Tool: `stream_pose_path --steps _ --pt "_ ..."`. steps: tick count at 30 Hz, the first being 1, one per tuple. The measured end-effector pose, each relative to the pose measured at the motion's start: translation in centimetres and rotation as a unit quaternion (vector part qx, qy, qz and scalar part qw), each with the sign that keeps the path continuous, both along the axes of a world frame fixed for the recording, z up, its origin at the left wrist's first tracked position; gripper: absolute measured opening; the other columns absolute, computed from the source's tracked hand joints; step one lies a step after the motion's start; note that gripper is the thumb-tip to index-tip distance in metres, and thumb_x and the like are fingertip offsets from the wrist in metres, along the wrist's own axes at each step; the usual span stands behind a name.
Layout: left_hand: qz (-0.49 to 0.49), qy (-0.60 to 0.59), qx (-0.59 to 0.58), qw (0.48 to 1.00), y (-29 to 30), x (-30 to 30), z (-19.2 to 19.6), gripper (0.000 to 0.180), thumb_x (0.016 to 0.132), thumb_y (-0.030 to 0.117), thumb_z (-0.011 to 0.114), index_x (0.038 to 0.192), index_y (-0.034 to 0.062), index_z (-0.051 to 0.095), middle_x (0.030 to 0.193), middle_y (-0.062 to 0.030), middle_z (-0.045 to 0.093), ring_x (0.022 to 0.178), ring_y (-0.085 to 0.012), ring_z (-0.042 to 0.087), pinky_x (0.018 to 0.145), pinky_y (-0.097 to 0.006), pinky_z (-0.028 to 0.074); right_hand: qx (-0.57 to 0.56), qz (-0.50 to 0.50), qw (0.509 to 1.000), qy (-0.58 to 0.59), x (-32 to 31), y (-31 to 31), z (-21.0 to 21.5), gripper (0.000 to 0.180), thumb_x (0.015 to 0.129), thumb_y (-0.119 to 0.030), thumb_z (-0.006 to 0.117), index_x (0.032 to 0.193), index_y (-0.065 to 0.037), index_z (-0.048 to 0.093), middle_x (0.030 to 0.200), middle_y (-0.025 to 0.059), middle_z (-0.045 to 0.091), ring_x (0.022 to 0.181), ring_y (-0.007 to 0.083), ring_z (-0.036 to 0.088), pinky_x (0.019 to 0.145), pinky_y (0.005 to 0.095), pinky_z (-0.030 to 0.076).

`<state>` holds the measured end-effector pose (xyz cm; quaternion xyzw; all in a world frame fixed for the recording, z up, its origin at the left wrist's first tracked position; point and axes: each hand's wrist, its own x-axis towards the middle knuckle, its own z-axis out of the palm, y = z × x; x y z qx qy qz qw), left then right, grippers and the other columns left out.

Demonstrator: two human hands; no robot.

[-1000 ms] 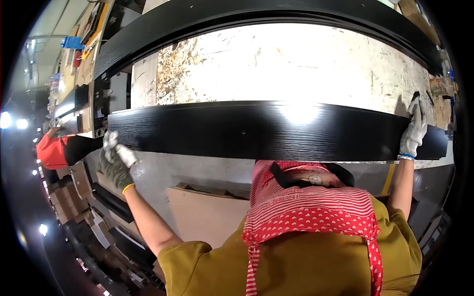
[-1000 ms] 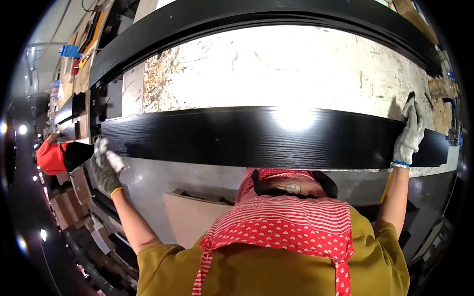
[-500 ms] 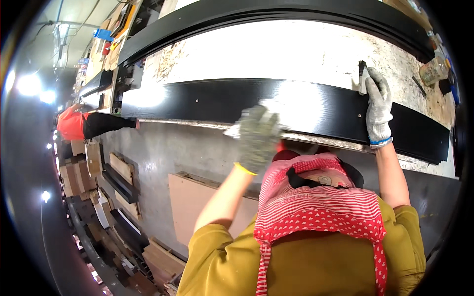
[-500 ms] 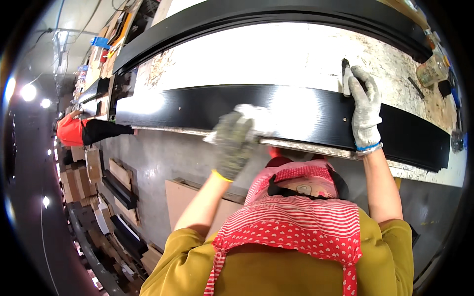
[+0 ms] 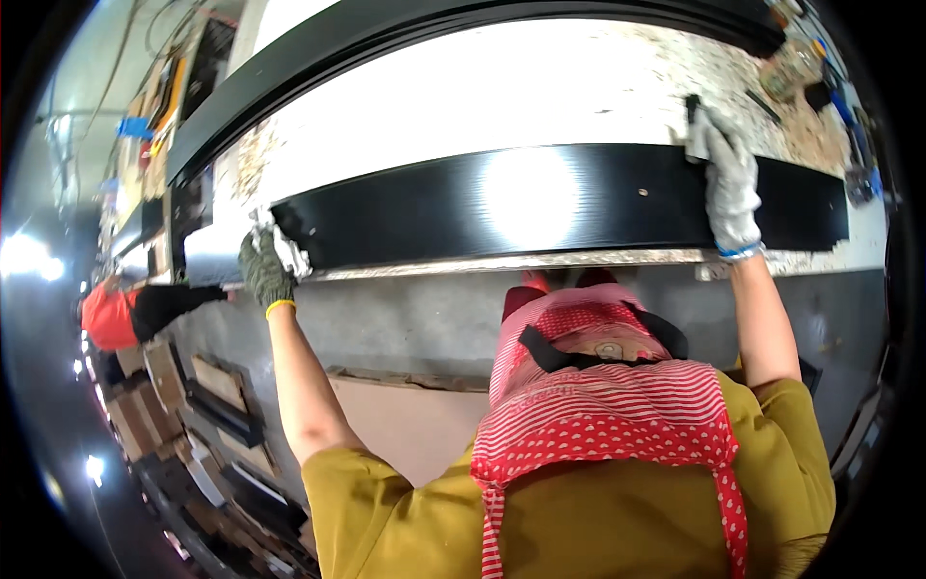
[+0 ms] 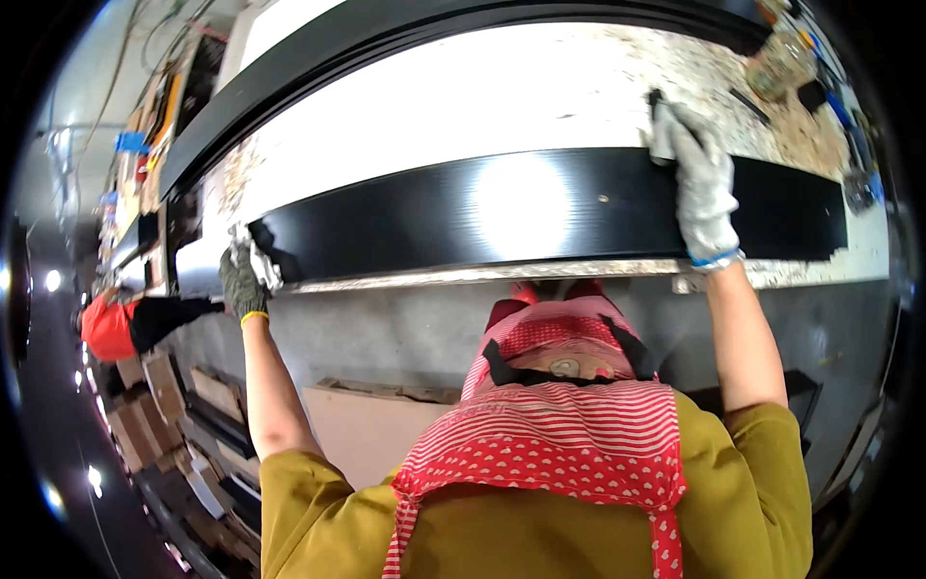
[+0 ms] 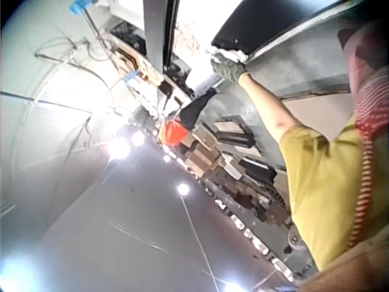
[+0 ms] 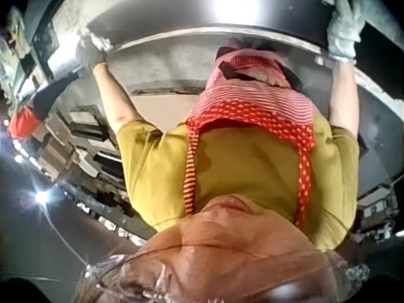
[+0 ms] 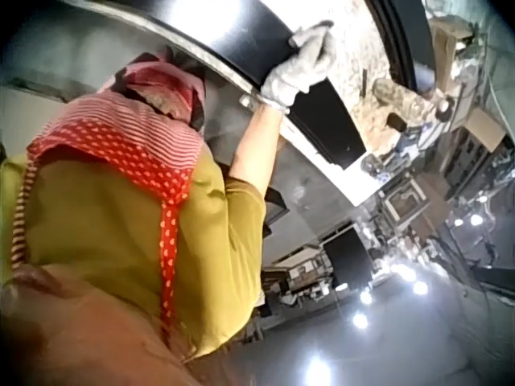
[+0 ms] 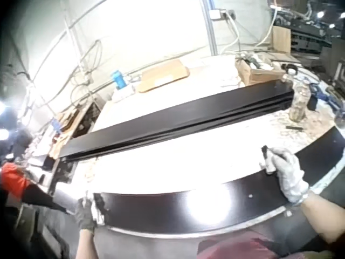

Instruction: Wiping down long black wooden boards with a cloth and liquid stain or cleaner in a workshop environment.

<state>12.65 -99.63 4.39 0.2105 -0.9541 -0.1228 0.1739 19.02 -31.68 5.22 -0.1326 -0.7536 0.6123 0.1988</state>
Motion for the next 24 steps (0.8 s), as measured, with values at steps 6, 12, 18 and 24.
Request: stream_pose_path --steps 6,12,18,24 --pt "-0.276 0.037 0.176 0.944 26.0 3.9 -0.3 0.036 0.099 0.026 0.057 0.123 -0.0013 0.059 0.122 -0.0192 0.062 0.118 -0.0353 0.056 0.106 -0.045 0.041 -0.182 0.011 0.982 0.05 0.7 -0.8 0.0 0.027 0.096 -0.01 0.062 0.117 0.007 0.06 0.094 0.0076 0.067 0.073 0.0103 0.057 0.075 0.0246 0.048" --pt "-0.622 -0.012 0.067 0.78 50.9 12.7 1.8 0.041 0.086 0.025 0.063 0.126 0.0158 0.063 0.13 -0.014 0.057 0.123 -0.0356 0.051 0.105 -0.052 0.039 -0.226 0.098 0.967 -0.065 2.1 1.6 2.2 0.039 0.095 -0.02 0.061 0.126 0.003 0.061 0.106 0.0075 0.067 0.101 0.014 0.062 0.09 0.0286 0.049" --pt "-0.19 0.054 0.281 0.939 39.5 5.7 2.9 0.042 0.099 0.035 0.059 0.124 0.0025 0.059 0.114 -0.0183 0.066 0.108 -0.0321 0.063 0.098 -0.04 0.049 0.198 -0.162 0.967 0.003 10.3 28.4 4.0 0.033 0.095 -0.005 0.047 0.124 -0.003 0.064 0.124 0.0092 0.063 0.109 0.0184 0.062 0.097 0.0303 0.049" --pt "-0.087 0.013 0.299 0.95 35.4 3.2 -0.7 0.044 0.098 0.036 0.054 0.126 0.0013 0.059 0.108 -0.0167 0.068 0.093 -0.0307 0.068 0.082 -0.044 0.055 -0.151 -0.165 0.974 0.032 14.3 45.6 -1.6 0.044 0.094 0.004 0.054 0.137 -0.005 0.057 0.12 0.0069 0.061 0.096 0.0115 0.06 0.077 0.0241 0.052"
